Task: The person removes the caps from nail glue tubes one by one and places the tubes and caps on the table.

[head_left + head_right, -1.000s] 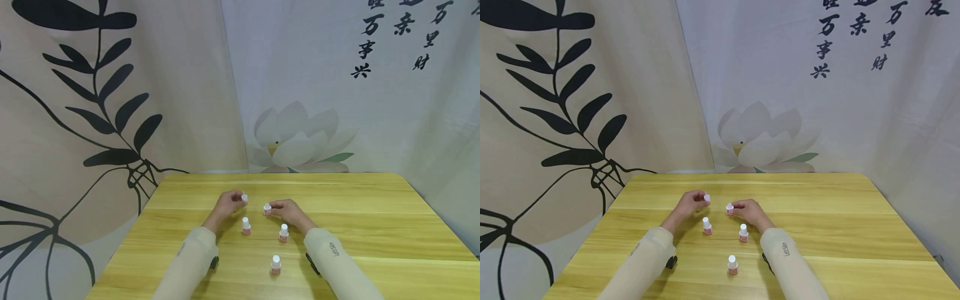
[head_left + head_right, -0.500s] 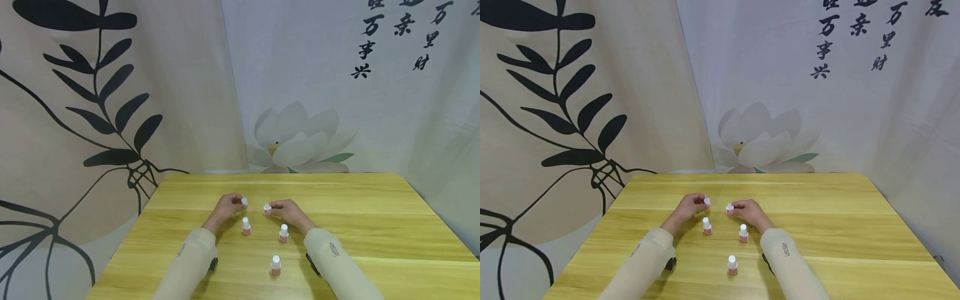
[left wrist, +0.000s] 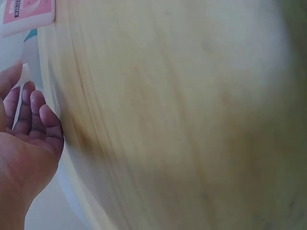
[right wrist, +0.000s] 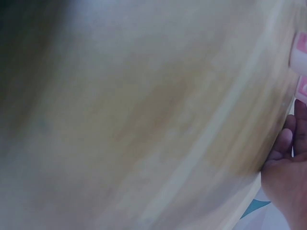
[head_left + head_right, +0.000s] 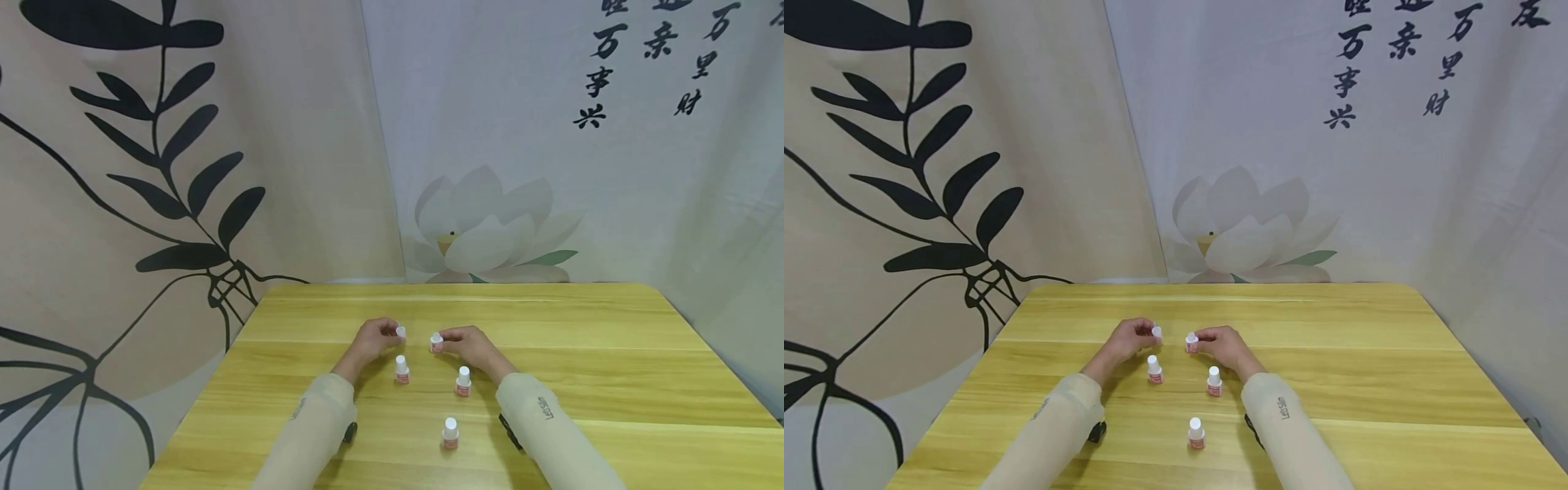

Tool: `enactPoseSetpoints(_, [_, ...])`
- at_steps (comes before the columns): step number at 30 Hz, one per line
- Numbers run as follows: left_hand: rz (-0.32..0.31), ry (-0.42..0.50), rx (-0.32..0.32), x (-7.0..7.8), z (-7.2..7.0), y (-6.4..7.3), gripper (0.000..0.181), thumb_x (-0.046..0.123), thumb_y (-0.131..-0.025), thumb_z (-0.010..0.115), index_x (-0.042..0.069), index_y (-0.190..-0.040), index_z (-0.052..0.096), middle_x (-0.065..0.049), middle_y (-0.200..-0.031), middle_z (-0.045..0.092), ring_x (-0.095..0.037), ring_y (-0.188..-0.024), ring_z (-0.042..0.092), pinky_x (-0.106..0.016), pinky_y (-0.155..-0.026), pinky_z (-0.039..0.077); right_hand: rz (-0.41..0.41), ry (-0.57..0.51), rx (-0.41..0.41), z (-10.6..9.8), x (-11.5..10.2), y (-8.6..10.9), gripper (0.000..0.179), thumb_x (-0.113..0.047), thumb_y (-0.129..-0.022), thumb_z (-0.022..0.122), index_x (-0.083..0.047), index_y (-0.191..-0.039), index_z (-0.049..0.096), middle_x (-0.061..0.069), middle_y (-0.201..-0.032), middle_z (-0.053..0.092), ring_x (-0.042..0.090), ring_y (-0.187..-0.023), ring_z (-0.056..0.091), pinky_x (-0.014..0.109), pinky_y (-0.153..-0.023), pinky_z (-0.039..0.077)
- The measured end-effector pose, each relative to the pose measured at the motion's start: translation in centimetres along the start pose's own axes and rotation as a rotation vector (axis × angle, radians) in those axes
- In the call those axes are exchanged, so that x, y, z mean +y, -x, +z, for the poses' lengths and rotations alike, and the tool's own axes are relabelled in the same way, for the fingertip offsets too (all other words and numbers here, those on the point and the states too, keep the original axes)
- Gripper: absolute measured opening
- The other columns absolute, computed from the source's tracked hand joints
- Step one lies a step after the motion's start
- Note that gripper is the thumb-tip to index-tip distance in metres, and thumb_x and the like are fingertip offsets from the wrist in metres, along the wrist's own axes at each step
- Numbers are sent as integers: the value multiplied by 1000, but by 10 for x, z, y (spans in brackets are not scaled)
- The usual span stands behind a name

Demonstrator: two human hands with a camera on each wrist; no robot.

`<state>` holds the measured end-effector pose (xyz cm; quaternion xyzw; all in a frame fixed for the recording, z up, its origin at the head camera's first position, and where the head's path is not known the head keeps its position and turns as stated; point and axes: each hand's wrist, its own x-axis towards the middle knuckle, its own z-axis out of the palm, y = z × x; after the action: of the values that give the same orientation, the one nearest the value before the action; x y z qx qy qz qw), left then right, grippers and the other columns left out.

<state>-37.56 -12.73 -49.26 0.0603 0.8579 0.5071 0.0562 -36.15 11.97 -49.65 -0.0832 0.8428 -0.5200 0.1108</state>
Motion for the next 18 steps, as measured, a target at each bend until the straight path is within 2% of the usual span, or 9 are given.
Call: enactPoseSetpoints(18, [14,-34,-17,-4,2,0,17,10,-87,77,6,-101,70,-2,-95,66,-18,-91,60,-35,-85,52,-3,-5,4,0,1,-1,30,-29,-90,74,-13,-116,74,2,-118,69,25,-117,59,49,-99,46])
